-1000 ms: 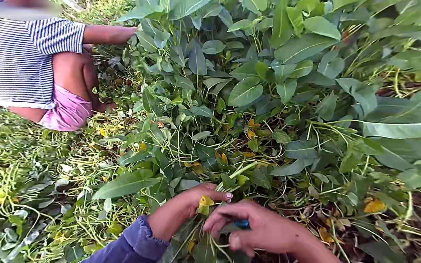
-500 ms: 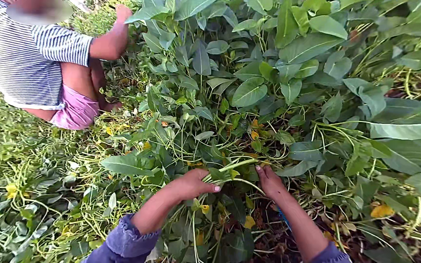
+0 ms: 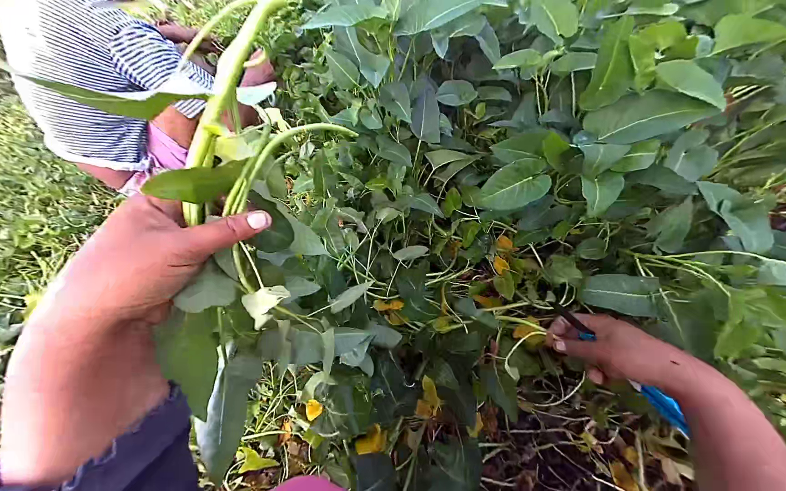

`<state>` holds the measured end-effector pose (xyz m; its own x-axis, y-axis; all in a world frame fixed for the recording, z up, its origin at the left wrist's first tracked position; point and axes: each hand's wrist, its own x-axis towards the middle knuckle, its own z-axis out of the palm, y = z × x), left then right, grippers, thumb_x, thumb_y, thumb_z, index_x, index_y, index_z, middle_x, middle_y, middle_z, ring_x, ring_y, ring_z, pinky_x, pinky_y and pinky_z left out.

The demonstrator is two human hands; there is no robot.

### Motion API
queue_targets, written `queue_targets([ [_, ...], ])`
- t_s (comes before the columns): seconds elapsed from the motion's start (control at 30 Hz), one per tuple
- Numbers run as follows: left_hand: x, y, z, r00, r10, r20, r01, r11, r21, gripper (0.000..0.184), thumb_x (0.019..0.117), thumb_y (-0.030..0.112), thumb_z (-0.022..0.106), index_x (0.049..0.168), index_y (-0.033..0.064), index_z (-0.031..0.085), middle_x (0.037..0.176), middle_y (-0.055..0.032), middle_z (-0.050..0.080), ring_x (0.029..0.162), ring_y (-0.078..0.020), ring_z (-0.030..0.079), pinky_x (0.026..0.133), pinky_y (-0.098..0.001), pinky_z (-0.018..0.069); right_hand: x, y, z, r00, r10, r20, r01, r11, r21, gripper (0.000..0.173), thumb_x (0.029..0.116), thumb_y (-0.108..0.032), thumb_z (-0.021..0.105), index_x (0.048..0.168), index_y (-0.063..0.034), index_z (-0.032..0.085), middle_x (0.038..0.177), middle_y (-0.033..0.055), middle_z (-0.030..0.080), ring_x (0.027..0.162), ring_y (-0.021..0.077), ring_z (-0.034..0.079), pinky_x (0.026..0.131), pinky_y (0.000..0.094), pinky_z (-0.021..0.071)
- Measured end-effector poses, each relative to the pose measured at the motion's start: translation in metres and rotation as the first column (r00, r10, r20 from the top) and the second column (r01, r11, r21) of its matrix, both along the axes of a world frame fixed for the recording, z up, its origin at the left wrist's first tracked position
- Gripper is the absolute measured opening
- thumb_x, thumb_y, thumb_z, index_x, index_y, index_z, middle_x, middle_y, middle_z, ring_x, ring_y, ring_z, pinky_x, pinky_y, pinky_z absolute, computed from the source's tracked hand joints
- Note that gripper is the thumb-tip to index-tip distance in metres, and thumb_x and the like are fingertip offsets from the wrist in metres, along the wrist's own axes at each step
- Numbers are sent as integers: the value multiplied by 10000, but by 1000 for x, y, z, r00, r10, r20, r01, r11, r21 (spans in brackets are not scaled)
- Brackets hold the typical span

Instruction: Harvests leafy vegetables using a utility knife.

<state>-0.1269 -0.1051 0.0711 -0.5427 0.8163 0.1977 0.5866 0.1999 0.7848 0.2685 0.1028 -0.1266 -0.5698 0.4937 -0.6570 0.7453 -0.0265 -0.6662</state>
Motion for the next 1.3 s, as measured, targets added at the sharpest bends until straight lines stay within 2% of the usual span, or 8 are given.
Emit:
queue_targets([
  [0.27,91,99,-82,844,-477,-245,398,863,-310,186,892,98,762,1066,93,696,892,-91,699,802,-250,682,729,-533,574,69,-50,-12,938,-23,-346,-29,989,-144,190,905,-203,724,1093,-179,735,1204,-21,688,625,33,585,524,204,509],
  [0.4,157,110,-162,601,-793,100,661,424,-619,188,981,123,651,1162,98,697,1033,-126,715,970,-305,689,869,-562,551,49,-69,-14,948,28,-318,-45,998,-47,198,930,-226,720,1120,-175,740,1124,-26,662,679,35,566,582,218,500],
  [0.53,149,108,-181,474,-695,541,755,5,-655,268,1049,143,575,1274,5,622,1105,-146,708,984,-249,668,925,-480,510,51,-81,-24,841,-326,-432,348,937,-29,244,1014,-281,610,1170,-131,725,1051,13,708,630,64,589,561,232,514],
  [0.7,109,107,-156,673,-640,372,613,200,-765,230,1034,240,624,1053,22,693,833,-76,700,752,-183,646,777,-415,534,62,-91,-34,705,-622,-340,584,782,-219,729,1059,-561,73,1331,-87,556,821,8,642,545,75,530,503,230,464],
  [0.97,112,113,-123,709,-635,307,575,268,-773,219,999,266,675,930,63,718,734,-11,686,652,-118,613,691,-348,520,-21,-117,-93,644,-765,-19,742,631,-226,516,1144,-370,185,1370,11,450,757,69,581,557,155,552,535,319,497],
  [1.13,77,110,-101,665,-619,418,724,397,-564,147,1026,117,606,984,42,725,810,-14,720,721,-87,658,723,-279,548,-28,-101,-86,282,-945,-166,915,317,-251,559,1137,-429,208,1293,26,494,733,82,575,511,148,520,464,305,461],
  [1.23,59,103,-56,734,-522,435,654,715,-245,192,1023,22,540,1038,32,730,892,-47,750,802,-115,698,766,-264,572,-28,-94,-29,357,-843,-402,798,499,-337,516,1126,-452,202,1413,-63,381,810,69,673,527,106,557,474,238,457],
  [1.3,57,108,-22,768,-504,395,571,819,-63,180,1015,16,553,1101,47,708,969,-40,741,901,-123,698,854,-272,578,-37,-87,14,386,-653,-652,747,636,-194,422,1079,-345,420,1366,-48,503,871,61,689,535,91,547,479,220,456],
])
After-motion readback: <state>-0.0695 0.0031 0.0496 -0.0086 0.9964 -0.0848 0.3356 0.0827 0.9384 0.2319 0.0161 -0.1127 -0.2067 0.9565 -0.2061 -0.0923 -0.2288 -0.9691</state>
